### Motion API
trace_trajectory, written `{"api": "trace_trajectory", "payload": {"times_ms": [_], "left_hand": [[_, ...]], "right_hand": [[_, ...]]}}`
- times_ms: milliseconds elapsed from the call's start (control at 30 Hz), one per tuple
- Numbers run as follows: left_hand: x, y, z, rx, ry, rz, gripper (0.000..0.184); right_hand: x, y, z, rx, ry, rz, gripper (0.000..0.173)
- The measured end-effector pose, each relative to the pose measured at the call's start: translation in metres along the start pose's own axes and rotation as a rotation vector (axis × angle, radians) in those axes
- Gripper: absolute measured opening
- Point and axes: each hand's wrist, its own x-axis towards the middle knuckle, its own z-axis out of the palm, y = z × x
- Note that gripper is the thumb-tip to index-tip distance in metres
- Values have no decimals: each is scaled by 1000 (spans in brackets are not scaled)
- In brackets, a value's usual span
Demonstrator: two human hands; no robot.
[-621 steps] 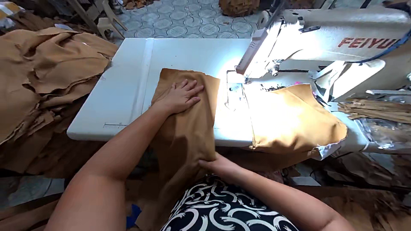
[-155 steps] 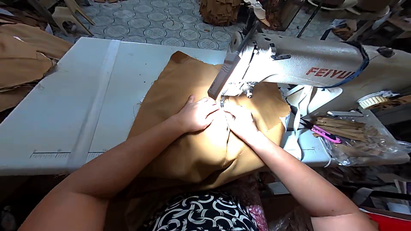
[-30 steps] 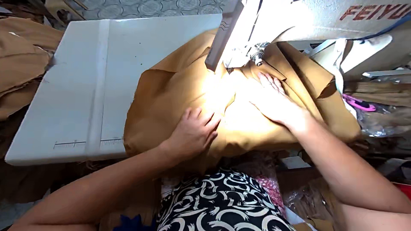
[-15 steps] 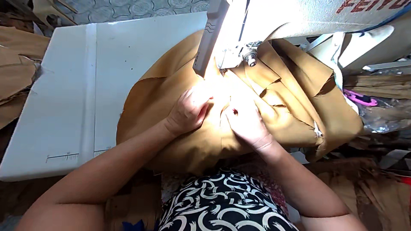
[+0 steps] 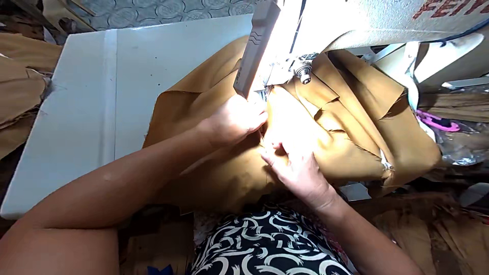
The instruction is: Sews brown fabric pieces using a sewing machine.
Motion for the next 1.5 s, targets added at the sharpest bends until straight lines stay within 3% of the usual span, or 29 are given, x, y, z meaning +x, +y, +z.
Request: {"api": "trace_trajectory", "payload": {"times_ms": [133,300,533,667,833,900,1033,1133,1233,1433,1500], "left_hand": [[-19,9,5,-20,96,-147,15],[-22,9,12,-152,119,-194,17],[-5,-2,3,-487,-89,-259,3],[5,-7,-9,-725,-243,-391,17],[7,-14,-5,-917,-237,-373,18],[11,-14,-5,-924,-252,-460,23],[20,-7,-11,-823,-351,-805,29],[14,-6,-10,-724,-256,-718,26],[5,-12,-10,-862,-148,-499,22],[10,-12,-20,-997,-223,-514,23],[10,-14,-19,-1004,-204,-483,15]], "right_hand": [[2,4,7,-39,-18,-15,29],[20,15,14,25,-42,-40,21],[12,10,15,-59,46,44,11],[11,16,20,-24,87,17,15],[10,13,22,-44,111,51,14],[9,12,23,-62,116,61,14],[7,9,25,-95,153,80,13],[7,9,26,-105,163,87,13],[7,9,25,-104,156,86,14],[8,8,24,-98,137,103,12],[8,7,24,-94,132,108,12]]}}
